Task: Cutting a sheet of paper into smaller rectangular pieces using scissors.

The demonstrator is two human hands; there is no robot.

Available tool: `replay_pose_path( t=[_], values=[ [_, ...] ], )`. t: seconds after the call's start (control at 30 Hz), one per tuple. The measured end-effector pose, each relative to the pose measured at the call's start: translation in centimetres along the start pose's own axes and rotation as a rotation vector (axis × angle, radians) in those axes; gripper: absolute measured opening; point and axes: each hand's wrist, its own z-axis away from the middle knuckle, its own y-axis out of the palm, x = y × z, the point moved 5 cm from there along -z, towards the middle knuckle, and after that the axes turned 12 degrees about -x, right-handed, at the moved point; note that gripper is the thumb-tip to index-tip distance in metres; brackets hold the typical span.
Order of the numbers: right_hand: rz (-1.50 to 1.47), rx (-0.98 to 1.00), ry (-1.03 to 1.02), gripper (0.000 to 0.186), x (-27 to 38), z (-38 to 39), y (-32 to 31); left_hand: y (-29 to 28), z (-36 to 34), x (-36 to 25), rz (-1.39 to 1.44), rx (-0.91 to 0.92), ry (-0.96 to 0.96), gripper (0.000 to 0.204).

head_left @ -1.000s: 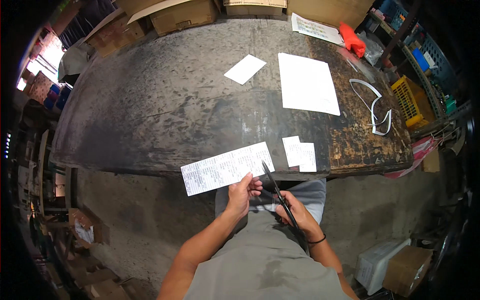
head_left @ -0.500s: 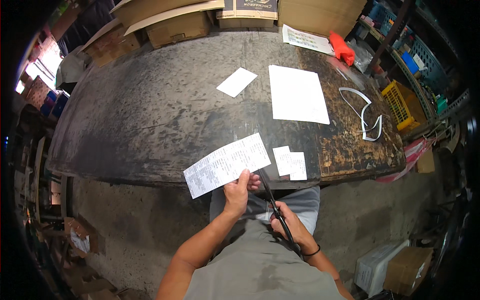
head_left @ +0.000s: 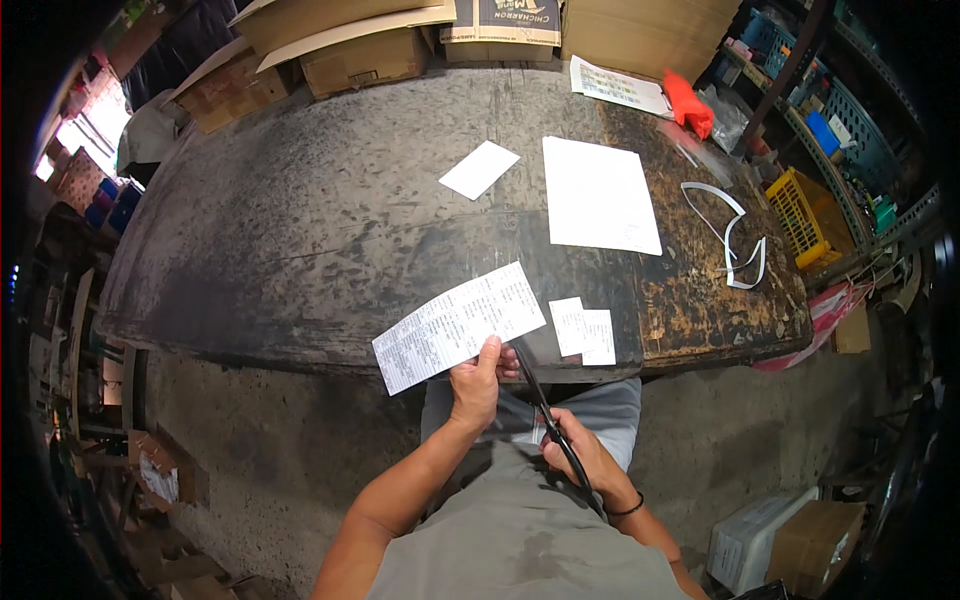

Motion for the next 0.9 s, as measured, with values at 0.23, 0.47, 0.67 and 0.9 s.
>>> replay_pose_path(
  t=[0.23, 0.47, 0.67, 0.9],
  values=[
    [-0.044, -0.051, -0.010, 0.054, 0.8, -0.9, 0.6, 0.4, 0.8, 0.3, -0.133, 0.012, 0.046, 0.017],
    [-0.027, -0.079, 0.000, 0.056, 0.6, -2.0, 0.8, 0.9, 1.3, 0.3, -0.146, 0.051, 0.072, 0.017],
    [0.019, -0.085, -0.039, 0.058, 0.7, -2.2, 0.8, 0.6, 1.1, 0.9, -0.145, 0.030, 0.107, 0.016],
    [0.044, -0.096, -0.065, 0.061, 0.8, -2.0, 0.8, 0.7, 1.3, 0.9, -0.092, 0.026, 0.092, 0.015]
  ],
)
